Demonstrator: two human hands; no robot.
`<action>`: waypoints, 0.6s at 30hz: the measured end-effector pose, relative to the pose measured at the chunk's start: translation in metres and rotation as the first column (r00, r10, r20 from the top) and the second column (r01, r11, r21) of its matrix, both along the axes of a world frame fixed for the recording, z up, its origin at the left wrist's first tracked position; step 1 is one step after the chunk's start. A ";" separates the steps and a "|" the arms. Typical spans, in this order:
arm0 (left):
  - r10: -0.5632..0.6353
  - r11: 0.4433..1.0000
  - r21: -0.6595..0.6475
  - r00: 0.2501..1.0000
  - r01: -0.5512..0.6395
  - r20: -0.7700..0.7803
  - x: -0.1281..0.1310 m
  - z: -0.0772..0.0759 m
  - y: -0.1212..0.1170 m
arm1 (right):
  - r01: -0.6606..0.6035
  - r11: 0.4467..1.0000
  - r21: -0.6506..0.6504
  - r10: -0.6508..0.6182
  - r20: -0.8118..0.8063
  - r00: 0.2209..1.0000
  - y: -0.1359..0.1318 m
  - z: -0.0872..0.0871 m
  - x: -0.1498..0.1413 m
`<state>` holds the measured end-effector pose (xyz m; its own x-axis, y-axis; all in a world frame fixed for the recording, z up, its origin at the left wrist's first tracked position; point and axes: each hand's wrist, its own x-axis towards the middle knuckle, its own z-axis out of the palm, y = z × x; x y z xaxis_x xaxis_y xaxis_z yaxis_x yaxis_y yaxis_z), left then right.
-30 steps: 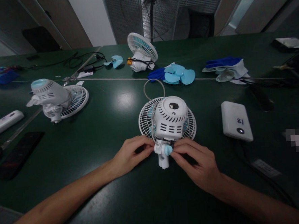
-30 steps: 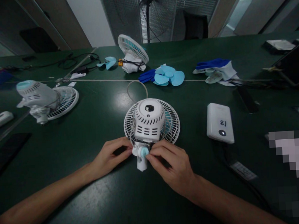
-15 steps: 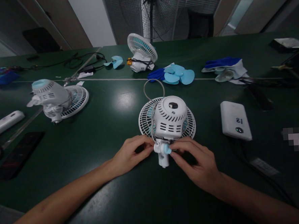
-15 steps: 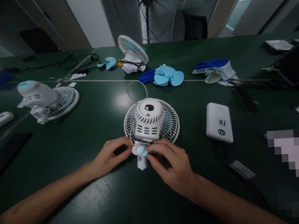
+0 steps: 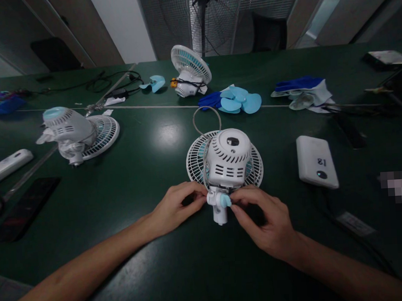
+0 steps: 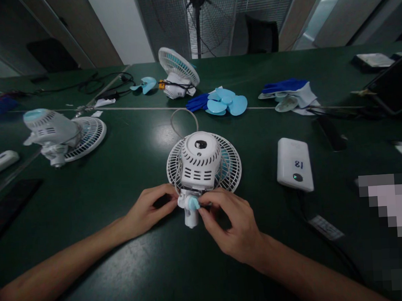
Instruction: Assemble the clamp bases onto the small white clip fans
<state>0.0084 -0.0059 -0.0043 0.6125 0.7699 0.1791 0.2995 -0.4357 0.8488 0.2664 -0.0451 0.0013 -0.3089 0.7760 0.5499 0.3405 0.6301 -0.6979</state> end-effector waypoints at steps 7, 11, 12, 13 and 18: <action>0.014 1.000 -0.016 1.000 -0.014 0.000 0.000 0.000 -0.001 | -0.012 0.999 0.042 0.012 0.006 1.000 -0.001 -0.001 0.000; 0.014 1.000 -0.019 1.000 -0.014 -0.003 0.000 0.001 0.000 | -0.019 0.998 0.052 0.018 0.014 1.000 0.000 0.000 0.000; 0.012 1.000 -0.018 1.000 -0.012 -0.004 0.000 0.002 0.000 | -0.023 0.998 0.055 0.022 0.017 1.000 0.000 0.000 0.000; 0.009 1.000 -0.018 1.000 -0.009 -0.004 0.000 0.002 0.000 | -0.027 0.998 0.058 0.026 0.019 0.999 0.001 0.000 0.001; 0.017 1.000 -0.006 1.000 -0.017 0.003 -0.001 0.000 0.000 | -0.024 0.998 0.060 0.022 0.026 0.999 0.001 -0.001 0.001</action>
<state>0.0079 -0.0054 -0.0043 0.5987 0.7814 0.1760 0.3046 -0.4254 0.8522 0.2670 -0.0444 0.0000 -0.3407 0.7344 0.5870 0.3429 0.6784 -0.6498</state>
